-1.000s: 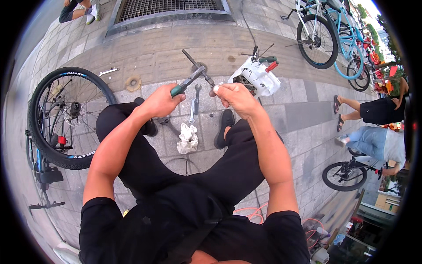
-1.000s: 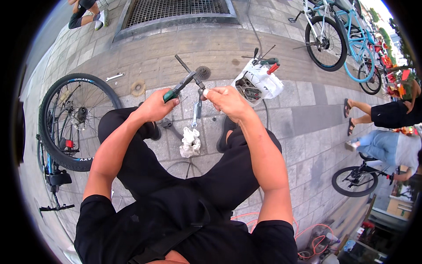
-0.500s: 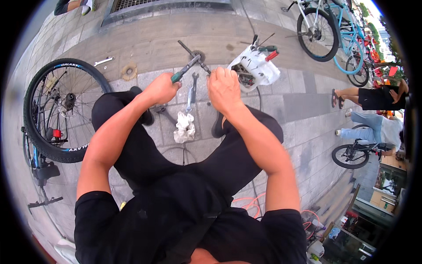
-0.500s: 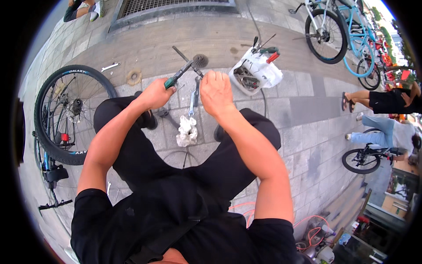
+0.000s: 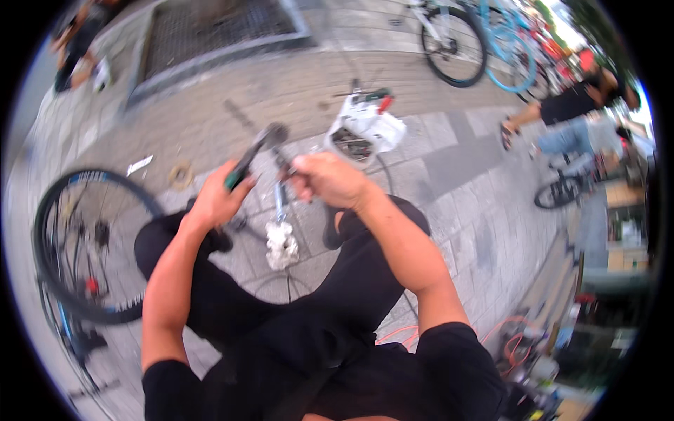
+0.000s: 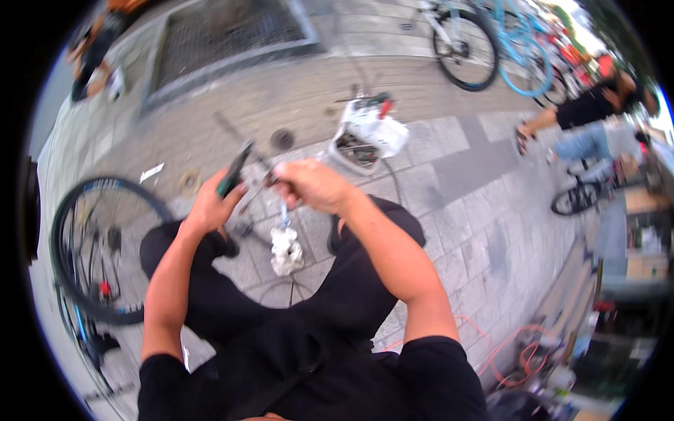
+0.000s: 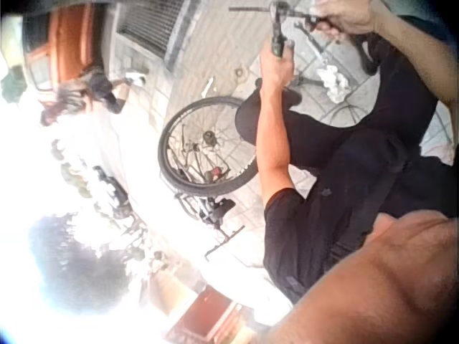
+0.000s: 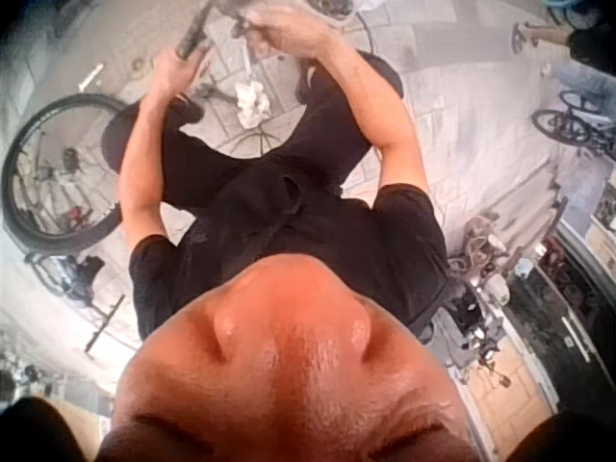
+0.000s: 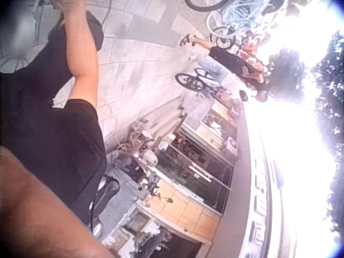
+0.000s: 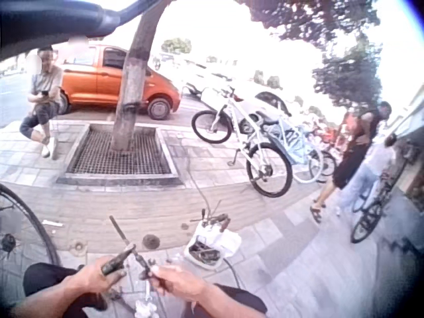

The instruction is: The person sits on the sidewalk and cleans a bicycle cable with a cloth. They then use pliers to grip and adjust the cable housing, repeatedly manipulating the tool and wiping the cable.

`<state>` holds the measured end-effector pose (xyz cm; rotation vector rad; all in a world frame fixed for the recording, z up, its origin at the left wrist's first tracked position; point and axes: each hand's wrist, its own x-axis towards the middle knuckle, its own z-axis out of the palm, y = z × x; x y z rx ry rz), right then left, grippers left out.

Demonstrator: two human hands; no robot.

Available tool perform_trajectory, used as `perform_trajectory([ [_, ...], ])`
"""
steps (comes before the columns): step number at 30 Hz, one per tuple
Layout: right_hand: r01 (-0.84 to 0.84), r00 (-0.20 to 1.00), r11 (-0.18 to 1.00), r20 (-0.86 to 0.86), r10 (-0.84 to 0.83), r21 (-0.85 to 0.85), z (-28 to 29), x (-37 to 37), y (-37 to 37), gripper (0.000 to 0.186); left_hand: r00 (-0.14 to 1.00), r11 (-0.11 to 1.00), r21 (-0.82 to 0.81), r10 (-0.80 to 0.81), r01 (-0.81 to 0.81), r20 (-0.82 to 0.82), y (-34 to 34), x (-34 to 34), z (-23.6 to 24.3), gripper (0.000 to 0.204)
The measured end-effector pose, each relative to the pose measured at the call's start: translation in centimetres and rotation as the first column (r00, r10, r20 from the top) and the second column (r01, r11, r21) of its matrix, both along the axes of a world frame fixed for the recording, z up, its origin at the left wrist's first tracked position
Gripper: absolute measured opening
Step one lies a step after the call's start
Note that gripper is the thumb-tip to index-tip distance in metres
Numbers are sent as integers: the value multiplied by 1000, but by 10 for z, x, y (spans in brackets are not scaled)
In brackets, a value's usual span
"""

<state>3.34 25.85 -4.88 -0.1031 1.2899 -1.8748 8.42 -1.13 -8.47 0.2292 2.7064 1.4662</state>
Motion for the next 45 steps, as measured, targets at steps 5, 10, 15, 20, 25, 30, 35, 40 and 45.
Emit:
perform_trajectory([
  [5, -251, 952, 930, 105, 288, -268, -9, 6, 6, 39, 995, 998, 13, -64, 65, -75, 3, 2, 4, 19],
  [10, -304, 953, 928, -65, 297, -216, -8, 8, 12, 35, 997, 997, -4, -78, 78, -7, 3, 0, 0, 16],
  [15, -86, 854, 933, -456, 249, 349, -27, 3, 15, 37, 995, 993, -73, -95, 97, 28, 9, -4, -7, 14],
  [20, 496, 467, 477, -686, 558, 726, -59, 15, -4, 29, 962, 981, -151, -82, 125, 261, 11, -7, -44, 12],
  [25, 628, 227, 336, -579, 783, 702, -87, 22, -8, 24, 847, 991, -91, -31, 93, 531, 36, -4, -27, 14],
  [30, 347, 632, 695, -705, 323, 630, -47, 9, 8, 24, 988, 997, -42, -64, 71, 141, 4, -9, -60, 14],
  [35, -130, 977, 975, -144, 157, 179, -30, 11, 19, 36, 992, 994, -50, -97, 101, 81, 9, 9, -11, 21],
  [40, -278, 960, 953, 5, 281, -123, -31, 19, 14, 34, 989, 997, 18, -81, 80, 122, 9, 15, -1, 16],
  [45, -147, 950, 969, -246, 194, 196, -38, 8, 12, 35, 996, 997, -56, -54, 58, 72, 5, 8, -15, 12],
])
